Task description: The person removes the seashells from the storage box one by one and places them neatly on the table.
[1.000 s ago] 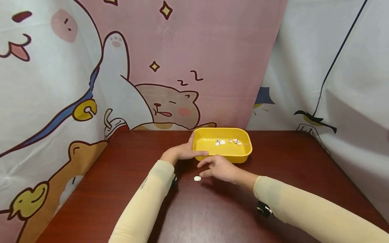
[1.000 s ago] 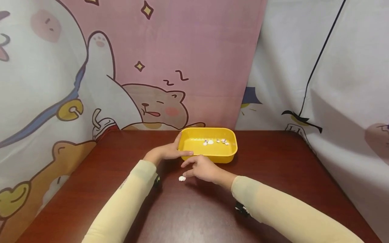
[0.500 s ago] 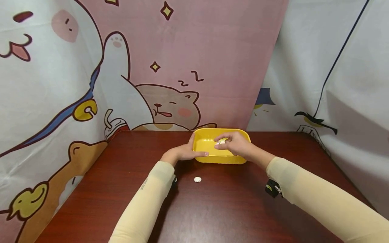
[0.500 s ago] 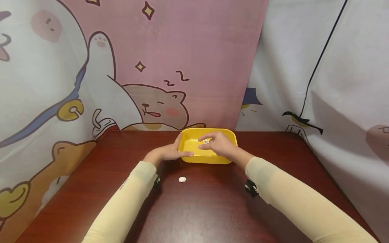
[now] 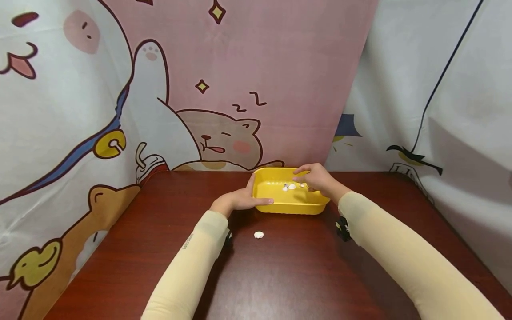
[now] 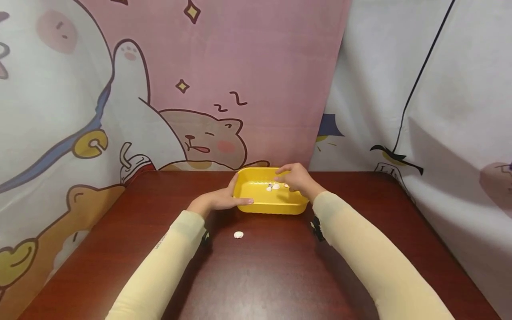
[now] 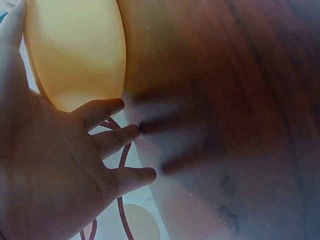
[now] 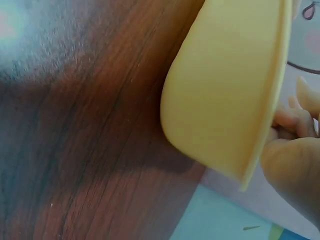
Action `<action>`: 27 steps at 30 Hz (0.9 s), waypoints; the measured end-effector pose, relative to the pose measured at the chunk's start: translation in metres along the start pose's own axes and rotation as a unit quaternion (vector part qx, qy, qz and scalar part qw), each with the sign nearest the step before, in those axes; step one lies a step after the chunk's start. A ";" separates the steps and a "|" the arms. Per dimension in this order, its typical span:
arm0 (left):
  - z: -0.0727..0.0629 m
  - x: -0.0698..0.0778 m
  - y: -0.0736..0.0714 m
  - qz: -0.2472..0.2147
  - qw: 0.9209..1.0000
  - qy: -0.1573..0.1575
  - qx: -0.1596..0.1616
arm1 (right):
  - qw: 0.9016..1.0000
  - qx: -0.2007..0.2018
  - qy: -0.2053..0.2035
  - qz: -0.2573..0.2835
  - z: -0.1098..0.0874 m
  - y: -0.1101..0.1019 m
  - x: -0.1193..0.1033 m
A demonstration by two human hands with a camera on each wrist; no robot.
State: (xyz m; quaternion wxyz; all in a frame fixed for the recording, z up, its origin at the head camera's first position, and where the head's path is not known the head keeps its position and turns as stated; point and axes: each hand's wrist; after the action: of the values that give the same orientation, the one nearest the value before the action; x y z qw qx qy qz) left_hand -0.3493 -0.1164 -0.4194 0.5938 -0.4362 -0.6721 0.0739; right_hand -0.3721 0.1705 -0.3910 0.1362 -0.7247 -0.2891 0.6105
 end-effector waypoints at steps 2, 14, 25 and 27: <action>0.000 0.000 0.000 -0.001 1.000 0.002 -0.003 | 1.000 -0.005 0.013 -0.002 0.002 0.001 0.002; 0.001 -0.001 -0.001 0.001 1.000 0.011 -0.004 | 0.999 -0.016 0.035 0.000 0.016 0.019 0.017; 0.002 -0.003 -0.001 -0.015 1.000 0.012 0.000 | 0.998 -0.026 0.049 0.008 0.020 0.021 0.017; 0.003 -0.003 -0.002 -0.018 1.000 0.015 -0.001 | 0.998 -0.030 0.049 0.004 0.022 0.020 0.017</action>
State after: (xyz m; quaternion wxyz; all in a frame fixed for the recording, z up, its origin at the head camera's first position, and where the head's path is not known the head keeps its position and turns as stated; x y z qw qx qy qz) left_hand -0.3527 -0.1184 -0.4216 0.6044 -0.4255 -0.6712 0.0557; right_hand -0.3871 0.1610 -0.4202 0.1260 -0.7588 -0.2968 0.5659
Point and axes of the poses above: each hand's wrist, its own z-axis towards the middle knuckle, its own y-axis out of the palm, x = y × z, and after that the axes turned 3 degrees about -z, right-handed
